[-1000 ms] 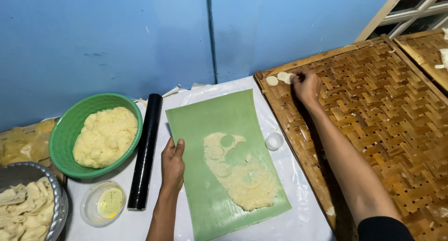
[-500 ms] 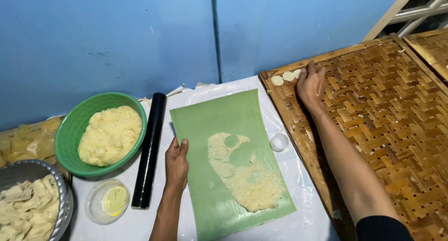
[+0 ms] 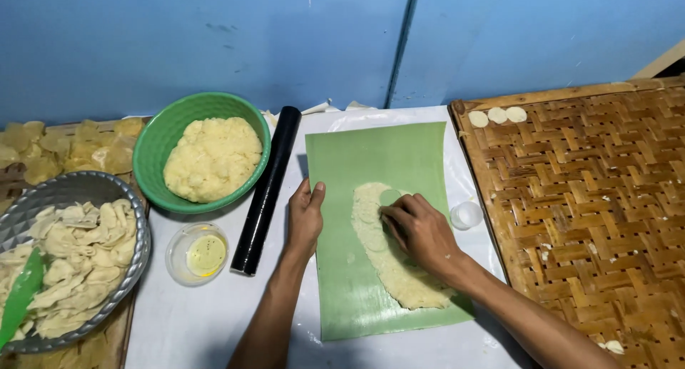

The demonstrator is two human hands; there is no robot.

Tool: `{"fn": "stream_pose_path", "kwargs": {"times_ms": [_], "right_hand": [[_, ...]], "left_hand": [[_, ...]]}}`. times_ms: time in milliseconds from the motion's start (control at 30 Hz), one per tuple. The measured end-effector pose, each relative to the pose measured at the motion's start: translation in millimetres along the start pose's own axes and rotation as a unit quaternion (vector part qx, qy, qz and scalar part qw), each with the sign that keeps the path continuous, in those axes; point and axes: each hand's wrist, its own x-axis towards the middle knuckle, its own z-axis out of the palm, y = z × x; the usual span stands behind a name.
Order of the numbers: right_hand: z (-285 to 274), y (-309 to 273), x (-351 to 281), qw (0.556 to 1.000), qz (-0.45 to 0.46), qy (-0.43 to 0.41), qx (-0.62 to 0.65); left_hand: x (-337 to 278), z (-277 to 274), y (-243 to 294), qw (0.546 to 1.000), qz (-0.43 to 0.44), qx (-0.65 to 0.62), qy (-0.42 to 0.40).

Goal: Rolling out dough on a leaf and cutting it into small circular pieces for food preparation.

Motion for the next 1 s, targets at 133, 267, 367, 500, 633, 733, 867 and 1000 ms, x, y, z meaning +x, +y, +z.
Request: {"fn": "stream_pose_path", "kwargs": {"times_ms": [133,267,367,500,633,733,867,1000], "right_hand": [[4,-20,-9,0.999,-0.003,0.003,-0.040],[5,-41,-9,0.995,0.030,0.000,-0.091],[-10,-52,2,0.994,0.107,-0.037,-0.003],[7,-30,10,0.961,0.209,-0.049,0.174],[9,-39,8,0.964,0.202,-0.050,0.168],[8,-38,10,0.958,0.219,-0.040,0.180],[8,-32,13,0.954,0.217,-0.014,0.205],[-4,-39,18,0.947,0.224,-0.018,0.229]], "left_hand": [[2,-1,-9,1.000,0.005,0.008,-0.003],[-2,5,7,1.000,0.013,0.009,-0.005],[2,-1,-5,1.000,0.010,0.010,-0.005],[14,-13,-39,1.000,0.006,0.014,-0.006],[5,-2,-9,1.000,0.009,0.008,-0.007],[5,-3,-13,1.000,0.010,0.017,-0.010],[3,-2,-9,1.000,0.004,0.016,-0.018],[6,-3,-14,1.000,0.003,0.013,-0.014]]}}
